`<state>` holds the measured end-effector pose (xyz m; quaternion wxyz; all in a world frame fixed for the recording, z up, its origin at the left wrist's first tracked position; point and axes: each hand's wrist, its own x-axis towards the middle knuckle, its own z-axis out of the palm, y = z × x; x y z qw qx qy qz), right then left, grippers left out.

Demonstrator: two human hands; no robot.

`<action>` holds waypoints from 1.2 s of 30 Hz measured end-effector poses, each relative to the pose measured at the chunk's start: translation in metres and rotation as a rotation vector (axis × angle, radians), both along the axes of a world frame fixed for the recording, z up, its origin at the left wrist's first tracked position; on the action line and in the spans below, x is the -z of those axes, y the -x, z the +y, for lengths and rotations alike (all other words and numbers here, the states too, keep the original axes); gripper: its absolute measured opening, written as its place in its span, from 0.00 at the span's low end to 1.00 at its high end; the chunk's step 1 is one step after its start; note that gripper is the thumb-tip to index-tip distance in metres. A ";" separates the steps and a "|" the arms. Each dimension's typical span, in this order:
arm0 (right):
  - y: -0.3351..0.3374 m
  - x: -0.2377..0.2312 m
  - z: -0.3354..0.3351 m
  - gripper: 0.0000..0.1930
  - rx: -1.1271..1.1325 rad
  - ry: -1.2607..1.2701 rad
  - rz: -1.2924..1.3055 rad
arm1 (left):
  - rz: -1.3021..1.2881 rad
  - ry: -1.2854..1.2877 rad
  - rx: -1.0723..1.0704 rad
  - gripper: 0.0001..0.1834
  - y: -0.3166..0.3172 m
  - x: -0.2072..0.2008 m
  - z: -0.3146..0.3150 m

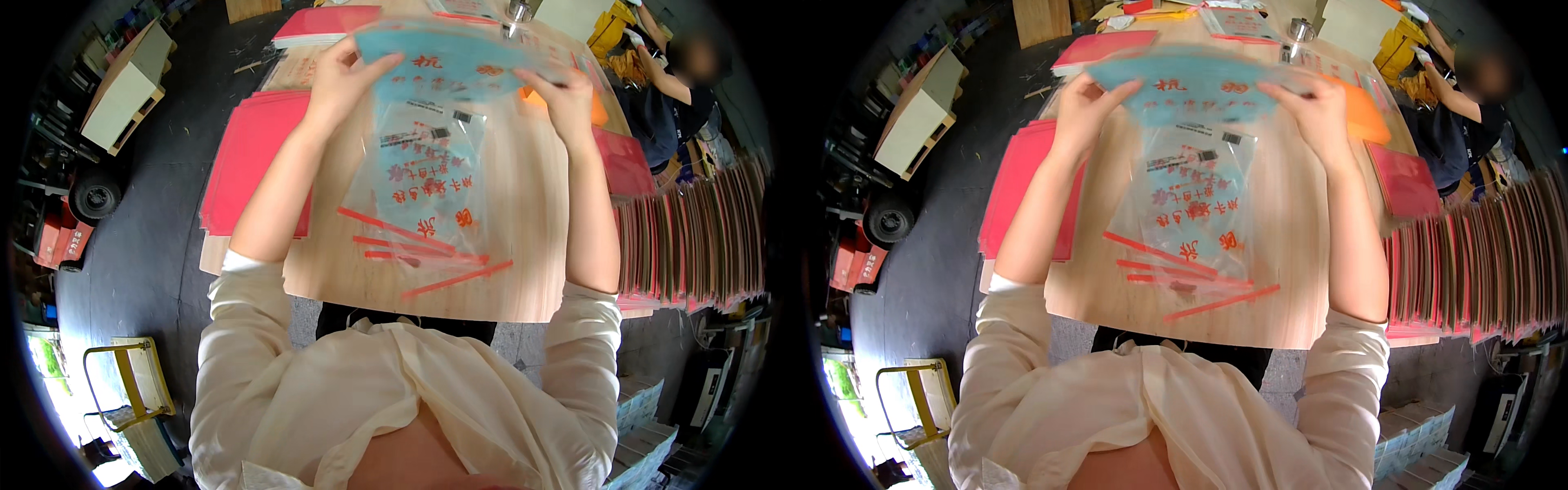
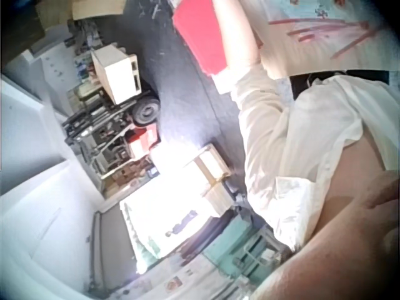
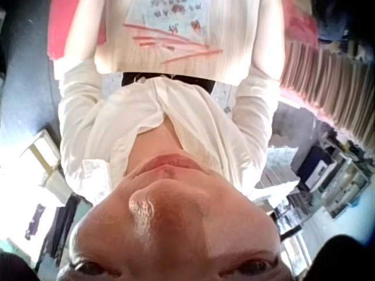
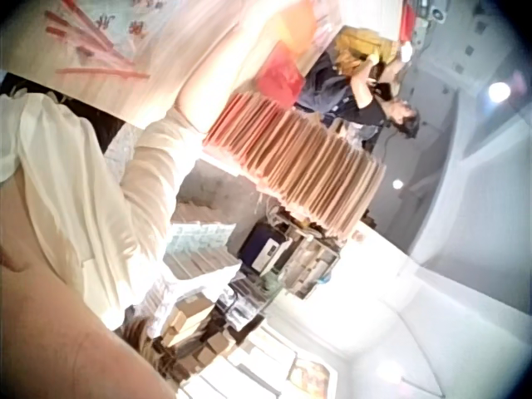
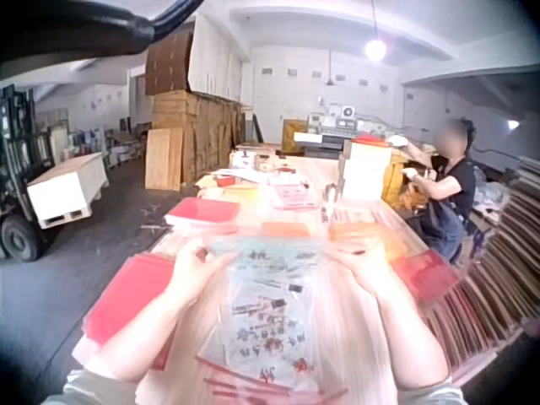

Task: The person places colorful paper folders inside plastic sleeves by hand and seals the adhesive strips.

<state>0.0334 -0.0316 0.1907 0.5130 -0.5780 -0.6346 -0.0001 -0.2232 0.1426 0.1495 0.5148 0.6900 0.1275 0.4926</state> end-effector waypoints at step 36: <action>0.108 0.164 -0.110 0.19 0.286 0.362 -0.374 | 0.389 0.662 -0.056 0.21 0.111 0.178 -0.155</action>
